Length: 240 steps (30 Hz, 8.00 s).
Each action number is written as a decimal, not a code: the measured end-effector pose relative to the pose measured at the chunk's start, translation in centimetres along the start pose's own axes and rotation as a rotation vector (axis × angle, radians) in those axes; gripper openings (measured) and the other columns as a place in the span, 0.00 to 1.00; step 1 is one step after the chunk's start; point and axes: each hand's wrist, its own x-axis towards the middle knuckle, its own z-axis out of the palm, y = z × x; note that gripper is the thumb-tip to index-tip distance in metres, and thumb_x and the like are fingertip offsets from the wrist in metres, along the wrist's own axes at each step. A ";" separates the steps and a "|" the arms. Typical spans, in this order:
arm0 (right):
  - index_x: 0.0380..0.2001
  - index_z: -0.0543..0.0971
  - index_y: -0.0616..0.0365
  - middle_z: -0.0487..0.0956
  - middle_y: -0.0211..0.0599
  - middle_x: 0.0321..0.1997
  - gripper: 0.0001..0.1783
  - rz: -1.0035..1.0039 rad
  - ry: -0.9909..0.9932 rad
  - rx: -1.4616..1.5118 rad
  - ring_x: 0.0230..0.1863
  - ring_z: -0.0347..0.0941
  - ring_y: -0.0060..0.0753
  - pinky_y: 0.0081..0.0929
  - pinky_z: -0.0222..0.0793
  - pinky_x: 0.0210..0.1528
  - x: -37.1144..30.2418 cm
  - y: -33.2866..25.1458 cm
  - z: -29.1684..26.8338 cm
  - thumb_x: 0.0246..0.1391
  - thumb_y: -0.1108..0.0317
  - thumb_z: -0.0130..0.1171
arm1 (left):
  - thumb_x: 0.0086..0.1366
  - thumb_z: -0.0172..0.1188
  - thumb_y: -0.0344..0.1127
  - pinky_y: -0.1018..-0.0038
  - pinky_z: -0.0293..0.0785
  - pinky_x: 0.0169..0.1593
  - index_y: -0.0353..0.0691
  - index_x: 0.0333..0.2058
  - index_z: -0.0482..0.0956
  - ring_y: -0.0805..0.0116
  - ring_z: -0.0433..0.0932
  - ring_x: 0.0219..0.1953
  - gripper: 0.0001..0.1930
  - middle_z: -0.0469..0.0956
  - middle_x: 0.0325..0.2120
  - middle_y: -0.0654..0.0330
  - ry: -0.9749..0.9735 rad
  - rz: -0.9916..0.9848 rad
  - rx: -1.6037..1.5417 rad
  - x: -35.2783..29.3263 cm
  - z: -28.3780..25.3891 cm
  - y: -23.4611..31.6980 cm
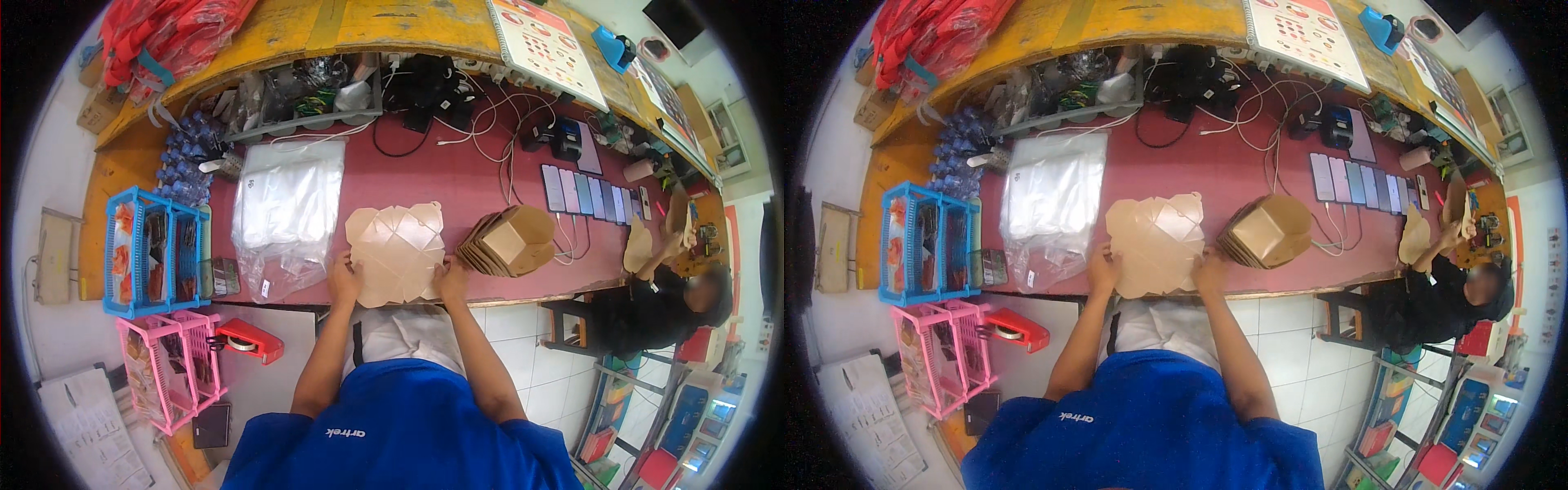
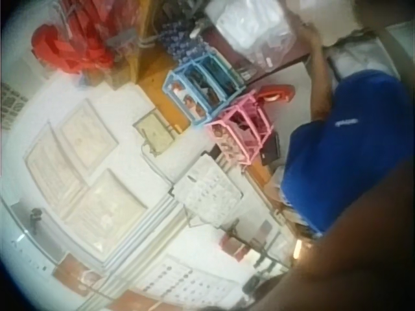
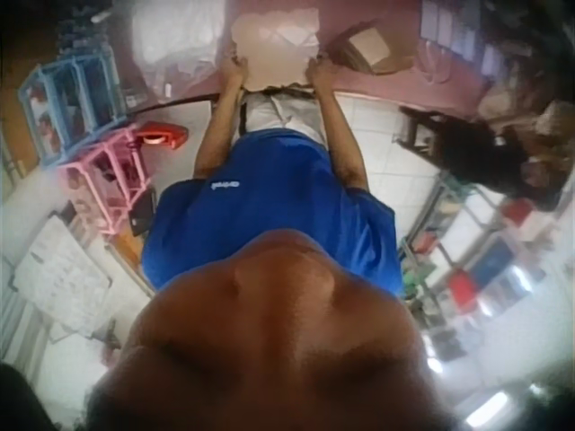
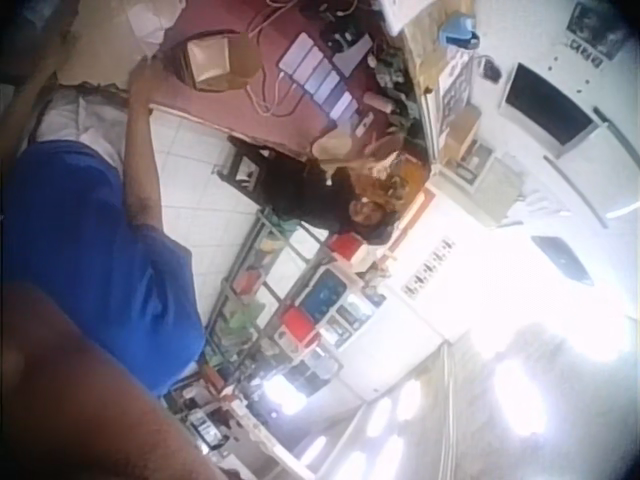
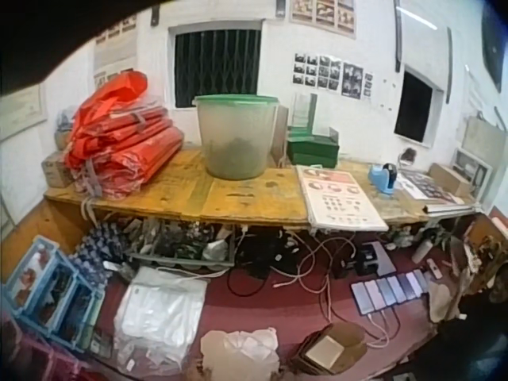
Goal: The person assembles cardboard food containers by hand, folding the flaps and interlocking the tabs to form the box structure before stacking them.
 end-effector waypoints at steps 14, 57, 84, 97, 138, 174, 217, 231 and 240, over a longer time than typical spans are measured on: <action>0.45 0.80 0.56 0.83 0.48 0.33 0.15 0.064 0.015 0.098 0.38 0.80 0.54 0.47 0.74 0.43 0.5 0.7 0.0 0.56 0.63 0.63 | 0.60 0.74 0.47 0.59 0.76 0.43 0.38 0.42 0.79 0.51 0.81 0.37 0.21 0.82 0.33 0.53 0.089 0.061 0.006 1.2 0.2 1.7; 0.39 0.86 0.61 0.86 0.52 0.34 0.17 0.191 -0.071 0.195 0.38 0.84 0.55 0.43 0.79 0.44 -4.2 2.3 -1.6 0.46 0.62 0.71 | 0.54 0.74 0.38 0.63 0.80 0.38 0.33 0.33 0.81 0.55 0.86 0.31 0.16 0.86 0.28 0.51 -0.060 0.049 -0.117 -4.3 -1.1 -4.8; 0.40 0.79 0.64 0.82 0.37 0.32 0.14 0.167 -0.147 0.441 0.33 0.78 0.28 0.28 0.74 0.38 -2.3 2.5 -1.4 0.54 0.68 0.69 | 0.66 0.65 0.42 0.67 0.81 0.46 0.30 0.50 0.82 0.60 0.87 0.42 0.21 0.86 0.37 0.48 -0.313 -0.052 -0.032 -1.8 -3.2 -0.9; 0.49 0.80 0.65 0.84 0.39 0.43 0.15 0.219 -0.256 0.551 0.39 0.77 0.25 0.23 0.72 0.42 -2.2 2.6 -3.3 0.62 0.68 0.61 | 0.78 0.51 0.34 0.67 0.79 0.55 0.33 0.62 0.68 0.64 0.80 0.53 0.19 0.78 0.54 0.53 -0.503 -0.247 -0.661 -3.1 -1.0 -1.3; 0.51 0.76 0.59 0.81 0.41 0.56 0.11 -0.317 -0.262 0.858 0.60 0.74 0.35 0.35 0.67 0.65 1.9 -0.9 -1.8 0.69 0.72 0.56 | 0.67 0.67 0.27 0.72 0.75 0.55 0.37 0.43 0.80 0.72 0.79 0.49 0.08 0.82 0.43 0.61 -0.469 0.343 -0.625 4.0 -6.1 3.6; 0.66 0.62 0.62 0.74 0.49 0.61 0.42 -0.238 -0.187 0.371 0.62 0.72 0.50 0.46 0.68 0.64 -3.0 -2.6 -6.3 0.54 0.64 0.72 | 0.72 0.62 0.32 0.66 0.81 0.54 0.33 0.61 0.72 0.63 0.81 0.53 0.22 0.80 0.53 0.53 -0.534 -0.152 -0.852 2.0 -3.1 2.1; 0.56 0.79 0.53 0.78 0.39 0.61 0.25 -0.690 -0.187 -0.150 0.67 0.69 0.50 0.50 0.61 0.70 -5.6 -3.0 -7.4 0.52 0.72 0.62 | 0.57 0.60 0.29 0.62 0.73 0.61 0.37 0.54 0.78 0.56 0.74 0.57 0.24 0.77 0.51 0.57 -0.338 0.835 0.464 -5.7 -3.2 3.9; 0.58 0.79 0.50 0.77 0.38 0.63 0.28 -1.059 -0.441 -0.073 0.68 0.68 0.47 0.47 0.65 0.69 -1.3 -1.7 -5.8 0.49 0.69 0.62 | 0.57 0.61 0.30 0.56 0.65 0.68 0.44 0.61 0.76 0.57 0.70 0.66 0.30 0.73 0.62 0.59 -0.504 1.077 0.462 0.1 -6.8 0.5; 0.58 0.79 0.50 0.75 0.40 0.66 0.27 -1.014 -0.431 -0.109 0.70 0.65 0.50 0.45 0.63 0.71 -1.8 -1.6 -4.3 0.52 0.70 0.60 | 0.54 0.62 0.24 0.55 0.61 0.73 0.41 0.65 0.71 0.49 0.63 0.71 0.36 0.68 0.66 0.54 -0.349 0.886 0.556 -2.9 -4.5 -2.1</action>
